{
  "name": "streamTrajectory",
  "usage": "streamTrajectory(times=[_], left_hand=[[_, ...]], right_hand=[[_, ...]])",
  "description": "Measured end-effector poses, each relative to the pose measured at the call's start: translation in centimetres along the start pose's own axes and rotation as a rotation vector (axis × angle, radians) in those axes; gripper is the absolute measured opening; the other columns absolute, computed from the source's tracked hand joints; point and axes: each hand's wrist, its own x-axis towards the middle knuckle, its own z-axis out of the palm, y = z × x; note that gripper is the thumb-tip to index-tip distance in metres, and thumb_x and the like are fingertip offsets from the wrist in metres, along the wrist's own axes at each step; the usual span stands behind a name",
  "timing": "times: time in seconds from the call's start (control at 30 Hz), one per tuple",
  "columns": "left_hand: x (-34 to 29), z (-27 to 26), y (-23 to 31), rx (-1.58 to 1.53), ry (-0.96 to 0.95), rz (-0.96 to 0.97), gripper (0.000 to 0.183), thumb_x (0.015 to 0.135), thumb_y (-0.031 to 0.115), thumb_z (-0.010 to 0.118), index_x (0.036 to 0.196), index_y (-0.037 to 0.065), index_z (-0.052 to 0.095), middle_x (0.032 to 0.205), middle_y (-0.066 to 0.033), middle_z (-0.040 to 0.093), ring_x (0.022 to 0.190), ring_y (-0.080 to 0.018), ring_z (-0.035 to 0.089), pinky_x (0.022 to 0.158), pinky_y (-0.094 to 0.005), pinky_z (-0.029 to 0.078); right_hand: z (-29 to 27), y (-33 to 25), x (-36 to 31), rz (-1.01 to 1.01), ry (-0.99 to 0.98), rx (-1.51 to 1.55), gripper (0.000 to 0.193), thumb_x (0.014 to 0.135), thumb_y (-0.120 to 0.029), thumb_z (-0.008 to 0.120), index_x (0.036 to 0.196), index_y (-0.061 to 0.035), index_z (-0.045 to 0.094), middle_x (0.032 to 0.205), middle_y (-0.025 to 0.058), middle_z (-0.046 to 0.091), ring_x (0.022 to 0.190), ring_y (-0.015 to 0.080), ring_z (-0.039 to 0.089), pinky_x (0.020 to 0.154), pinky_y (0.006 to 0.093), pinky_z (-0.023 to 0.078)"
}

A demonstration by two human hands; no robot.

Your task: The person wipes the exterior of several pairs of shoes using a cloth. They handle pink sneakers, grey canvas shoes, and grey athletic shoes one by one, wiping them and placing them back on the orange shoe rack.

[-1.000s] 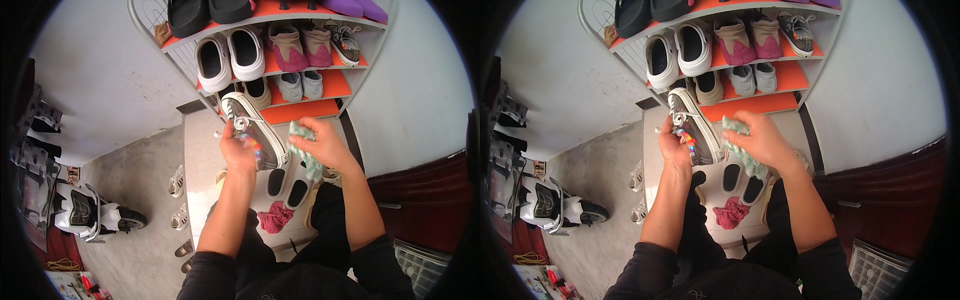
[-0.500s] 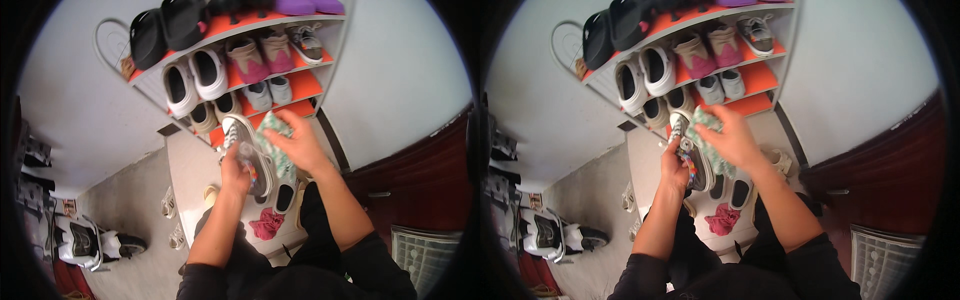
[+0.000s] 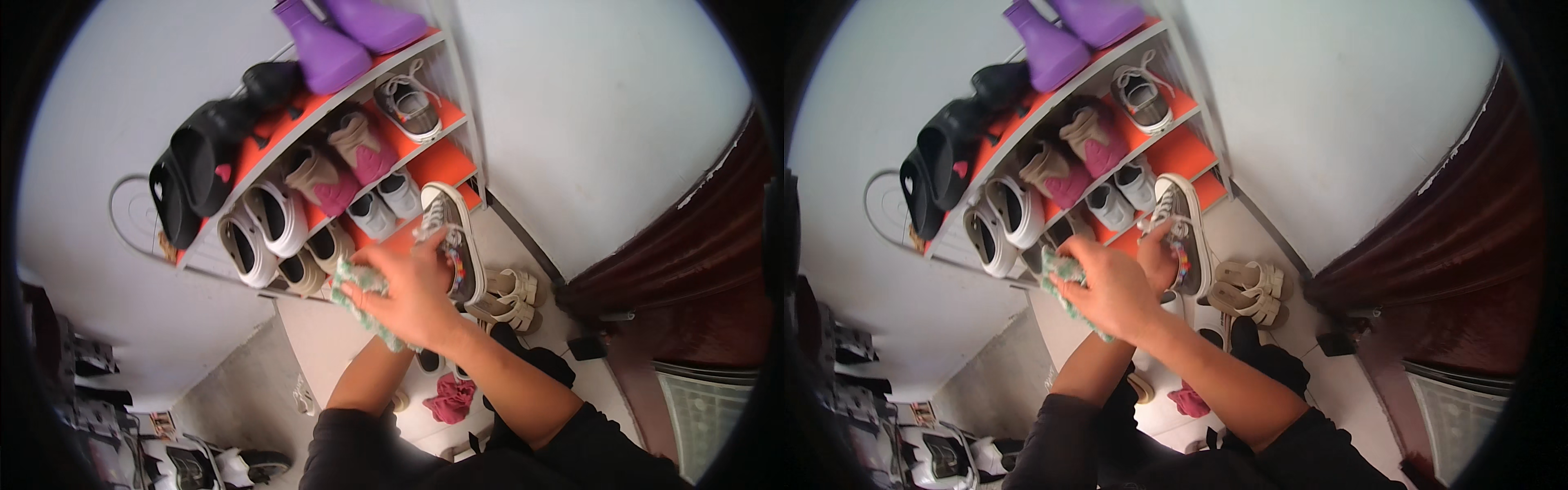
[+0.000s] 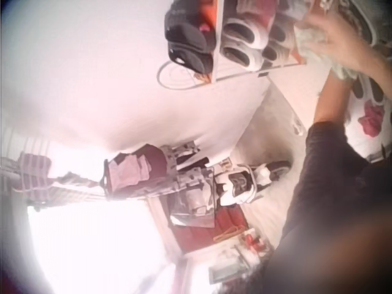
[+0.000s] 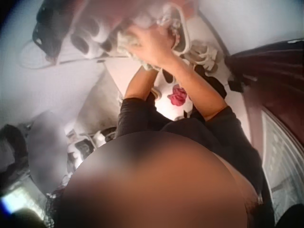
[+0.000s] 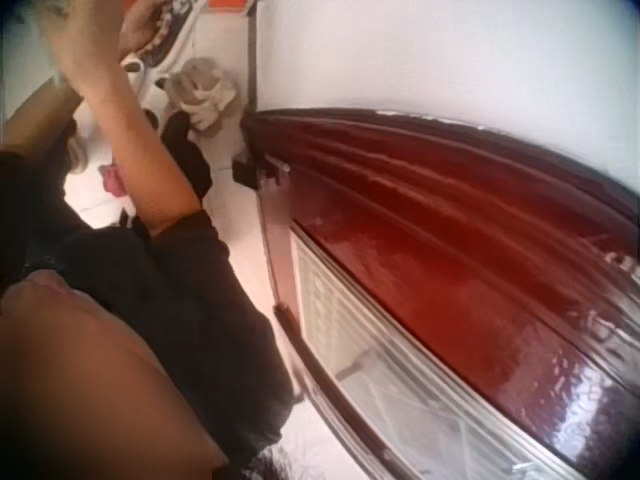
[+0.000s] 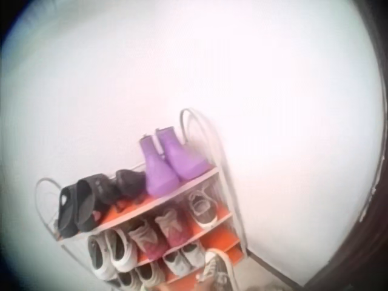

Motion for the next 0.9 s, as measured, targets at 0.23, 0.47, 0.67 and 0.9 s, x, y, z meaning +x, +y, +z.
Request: streamTrajectory(times=[0.23,0.47,0.67,0.9], left_hand=[[12.9,6.9,3.7,0.062,0.242,0.153,0.006,0.084,0.010,0.059,0.082,0.010,0.053,0.066,-0.0001,0.054,0.049,-0.0095,0.045,0.041,-0.0198,0.034],[20.7,7.4,7.3,0.380,0.425,0.264,0.007,0.085,0.006,0.056,0.091,0.009,0.054,0.072,-0.0023,0.055,0.058,-0.0145,0.052,0.047,-0.0247,0.044],[18.1,6.6,7.9,0.497,0.076,0.234,0.019,0.085,0.005,0.052,0.103,0.007,0.056,0.093,-0.0076,0.063,0.085,-0.0224,0.061,0.078,-0.0336,0.051],[0.6,2.9,5.7,0.529,-0.239,0.026,0.029,0.092,0.014,0.046,0.114,-0.005,0.052,0.105,-0.0154,0.062,0.093,-0.0234,0.063,0.087,-0.0337,0.050]], right_hand=[[-2.5,-0.3,1.1,0.006,0.073,0.192,0.026,0.080,-0.013,0.068,0.099,0.0005,0.057,0.081,0.0160,0.062,0.068,0.0265,0.061,0.061,0.0309,0.047],[-4.7,0.7,2.0,0.054,0.147,0.139,0.026,0.080,-0.013,0.067,0.100,0.0000,0.058,0.078,0.0154,0.063,0.066,0.0255,0.062,0.061,0.0307,0.048],[-6.6,1.4,2.4,0.036,0.209,0.110,0.026,0.082,-0.009,0.067,0.103,0.0024,0.057,0.086,0.0061,0.064,0.077,0.0100,0.059,0.064,0.0250,0.049],[-8.3,0.3,2.2,0.105,0.340,0.264,0.025,0.083,-0.017,0.068,0.098,0.0008,0.062,0.086,0.0026,0.064,0.075,0.0064,0.058,0.068,0.0204,0.046]])
